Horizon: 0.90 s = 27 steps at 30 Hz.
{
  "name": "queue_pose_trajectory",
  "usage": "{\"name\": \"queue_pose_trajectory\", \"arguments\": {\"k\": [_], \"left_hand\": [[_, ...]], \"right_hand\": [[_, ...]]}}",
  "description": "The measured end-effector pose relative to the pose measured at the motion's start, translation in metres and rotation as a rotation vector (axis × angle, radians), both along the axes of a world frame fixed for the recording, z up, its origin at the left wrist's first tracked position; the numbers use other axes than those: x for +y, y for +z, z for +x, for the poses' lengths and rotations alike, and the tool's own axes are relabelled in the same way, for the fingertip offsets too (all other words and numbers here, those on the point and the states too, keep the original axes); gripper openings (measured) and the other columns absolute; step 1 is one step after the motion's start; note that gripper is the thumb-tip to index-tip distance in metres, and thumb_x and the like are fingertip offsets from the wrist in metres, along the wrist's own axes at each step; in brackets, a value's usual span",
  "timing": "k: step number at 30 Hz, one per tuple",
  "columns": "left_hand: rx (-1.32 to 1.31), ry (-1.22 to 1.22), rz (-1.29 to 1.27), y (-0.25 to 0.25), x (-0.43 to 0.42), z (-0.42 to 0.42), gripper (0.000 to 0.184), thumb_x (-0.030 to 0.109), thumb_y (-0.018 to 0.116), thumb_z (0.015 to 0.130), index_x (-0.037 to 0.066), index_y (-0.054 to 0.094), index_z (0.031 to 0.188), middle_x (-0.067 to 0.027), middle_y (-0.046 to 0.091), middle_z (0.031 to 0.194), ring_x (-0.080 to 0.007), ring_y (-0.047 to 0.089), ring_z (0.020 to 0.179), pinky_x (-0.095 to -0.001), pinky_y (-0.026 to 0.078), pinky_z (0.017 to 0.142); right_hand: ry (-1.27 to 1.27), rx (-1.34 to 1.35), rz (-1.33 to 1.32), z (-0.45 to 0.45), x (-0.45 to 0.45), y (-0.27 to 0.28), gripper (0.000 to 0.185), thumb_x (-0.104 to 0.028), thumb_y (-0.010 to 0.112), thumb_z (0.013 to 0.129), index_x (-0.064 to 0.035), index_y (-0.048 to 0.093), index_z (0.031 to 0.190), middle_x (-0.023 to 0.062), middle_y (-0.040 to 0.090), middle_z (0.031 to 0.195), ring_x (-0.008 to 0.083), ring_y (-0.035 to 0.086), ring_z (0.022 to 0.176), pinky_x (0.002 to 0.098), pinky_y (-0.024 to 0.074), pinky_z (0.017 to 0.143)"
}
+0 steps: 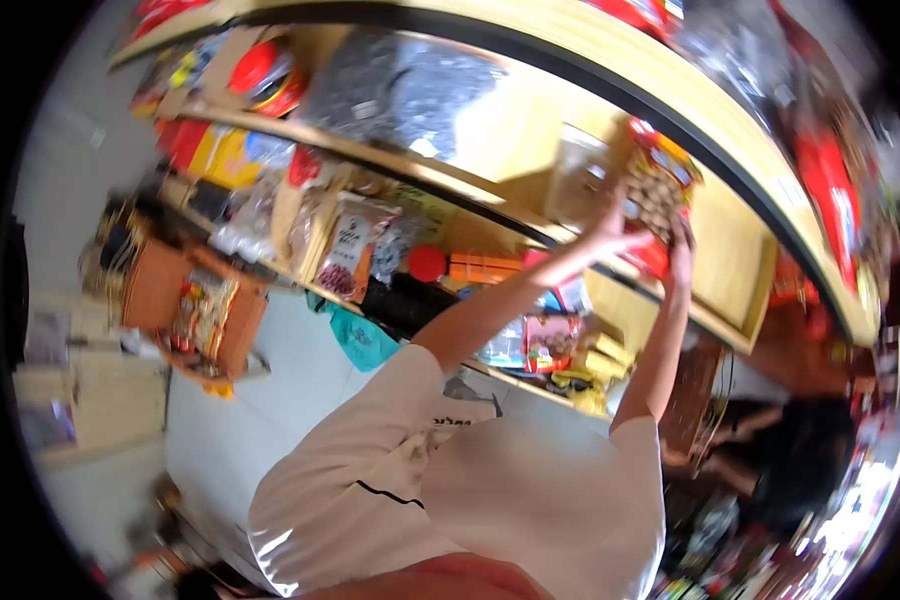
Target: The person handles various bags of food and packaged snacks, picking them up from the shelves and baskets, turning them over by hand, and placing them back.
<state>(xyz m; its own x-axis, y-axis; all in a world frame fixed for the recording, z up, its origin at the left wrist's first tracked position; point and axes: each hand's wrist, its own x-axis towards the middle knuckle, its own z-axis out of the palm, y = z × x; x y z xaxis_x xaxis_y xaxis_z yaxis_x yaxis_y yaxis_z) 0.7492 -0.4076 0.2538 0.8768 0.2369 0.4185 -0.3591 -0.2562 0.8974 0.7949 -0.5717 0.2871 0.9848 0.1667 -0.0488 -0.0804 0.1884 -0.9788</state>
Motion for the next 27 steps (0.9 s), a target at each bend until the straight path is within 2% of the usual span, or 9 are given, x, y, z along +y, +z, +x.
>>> {"name": "queue_pose_trajectory", "arguments": {"k": [3, 6, 9, 12, 15, 18, 22, 24, 27], "left_hand": [[-0.149, 0.164, 0.058, 0.006, 0.0, -0.02, 0.104, 0.032, 0.079, 0.072, -0.008, 0.016, 0.145, -0.0315, 0.032, 0.142, -0.0372, 0.041, 0.128, -0.04, 0.034, 0.108], [-0.253, 0.24, 0.163, -0.012, -0.006, -0.023, 0.102, 0.035, 0.077, 0.072, -0.01, 0.019, 0.143, -0.0335, 0.034, 0.139, -0.0392, 0.041, 0.127, -0.0419, 0.035, 0.107], [-0.295, 0.158, 0.21, -0.043, 0.017, -0.038, 0.102, 0.039, 0.076, 0.071, -0.012, 0.022, 0.141, -0.0355, 0.035, 0.137, -0.0412, 0.041, 0.126, -0.0439, 0.035, 0.106], [-0.091, 0.017, 0.064, -0.054, 0.087, -0.113, 0.099, 0.045, 0.072, 0.074, -0.011, 0.026, 0.14, -0.0345, 0.04, 0.133, -0.0431, 0.043, 0.124, -0.046, 0.036, 0.105], [0.107, 0.308, -0.094, -0.082, 0.157, -0.233, 0.069, 0.037, 0.072, 0.079, 0.0, 0.045, 0.13, -0.0199, 0.054, 0.121, -0.0326, 0.055, 0.108, -0.0431, 0.044, 0.093], [0.156, 0.352, -0.154, -0.112, 0.245, -0.401, 0.034, 0.033, 0.066, 0.084, 0.001, 0.062, 0.097, -0.0178, 0.064, 0.098, -0.0324, 0.063, 0.093, -0.0411, 0.05, 0.077], [0.836, 1.29, -0.127, -0.3, 0.262, -0.635, 0.044, 0.035, 0.064, 0.08, -0.001, 0.06, 0.105, -0.0226, 0.065, 0.101, -0.0393, 0.063, 0.093, -0.0479, 0.051, 0.075], [1.378, 1.312, -0.478, -0.275, 0.245, -0.754, 0.047, 0.032, 0.058, 0.085, 0.0, 0.055, 0.118, -0.021, 0.057, 0.124, -0.0402, 0.06, 0.107, -0.0473, 0.05, 0.088], [1.285, 1.363, -0.754, -0.319, 0.199, -0.873, 0.051, 0.038, 0.058, 0.086, -0.004, 0.056, 0.114, -0.0269, 0.058, 0.12, -0.0418, 0.055, 0.114, -0.0503, 0.047, 0.093]], "right_hand": [[0.177, -0.068, -0.287, 0.012, -0.003, -0.008, 0.05, -0.026, 0.044, 0.1, -0.0013, 0.04, 0.143, 0.013, 0.042, 0.146, 0.0232, 0.039, 0.135, 0.0351, 0.0315, 0.111], [0.245, -0.233, -0.395, 0.139, -0.094, -0.13, 0.041, -0.02, 0.056, 0.095, 0.001, 0.052, 0.131, 0.0174, 0.06, 0.124, 0.0267, 0.06, 0.112, 0.0341, 0.0531, 0.09], [-0.265, -0.141, -0.575, -0.018, 0.039, 0.025, 0.047, -0.025, 0.056, 0.095, 0.0043, 0.05, 0.131, 0.0204, 0.061, 0.123, 0.0277, 0.06, 0.114, 0.0377, 0.0513, 0.093], [-0.411, -0.822, -0.95, -0.049, 0.09, 0.028, 0.041, -0.02, 0.064, 0.09, 0.006, 0.056, 0.121, 0.0189, 0.067, 0.106, 0.0265, 0.068, 0.093, 0.035, 0.057, 0.076], [-0.316, -1.39, -0.714, -0.117, 0.199, 0.017, 0.034, -0.026, 0.061, 0.092, 0.0005, 0.061, 0.114, 0.016, 0.066, 0.102, 0.0273, 0.065, 0.08, 0.037, 0.0519, 0.068], [0.225, -0.991, -0.436, -0.197, 0.314, -0.074, 0.023, -0.01, 0.062, 0.089, -0.0055, 0.063, 0.112, 0.0073, 0.066, 0.104, 0.0203, 0.065, 0.086, 0.0331, 0.0491, 0.07], [0.929, -0.818, -0.396, -0.387, 0.424, -0.136, 0.026, -0.016, 0.067, 0.084, -0.0022, 0.065, 0.106, 0.0094, 0.066, 0.102, 0.0193, 0.062, 0.09, 0.0303, 0.0494, 0.073], [1.229, -0.343, -0.459, -0.471, 0.454, -0.159, 0.028, -0.017, 0.07, 0.083, -0.0037, 0.063, 0.107, 0.0092, 0.065, 0.106, 0.0171, 0.062, 0.091, 0.0303, 0.0494, 0.076], [1.512, 0.27, -0.645, -0.563, 0.491, -0.217, 0.033, -0.019, 0.071, 0.084, -0.0069, 0.061, 0.112, 0.0068, 0.063, 0.114, 0.0165, 0.062, 0.098, 0.0302, 0.0489, 0.079]]}}
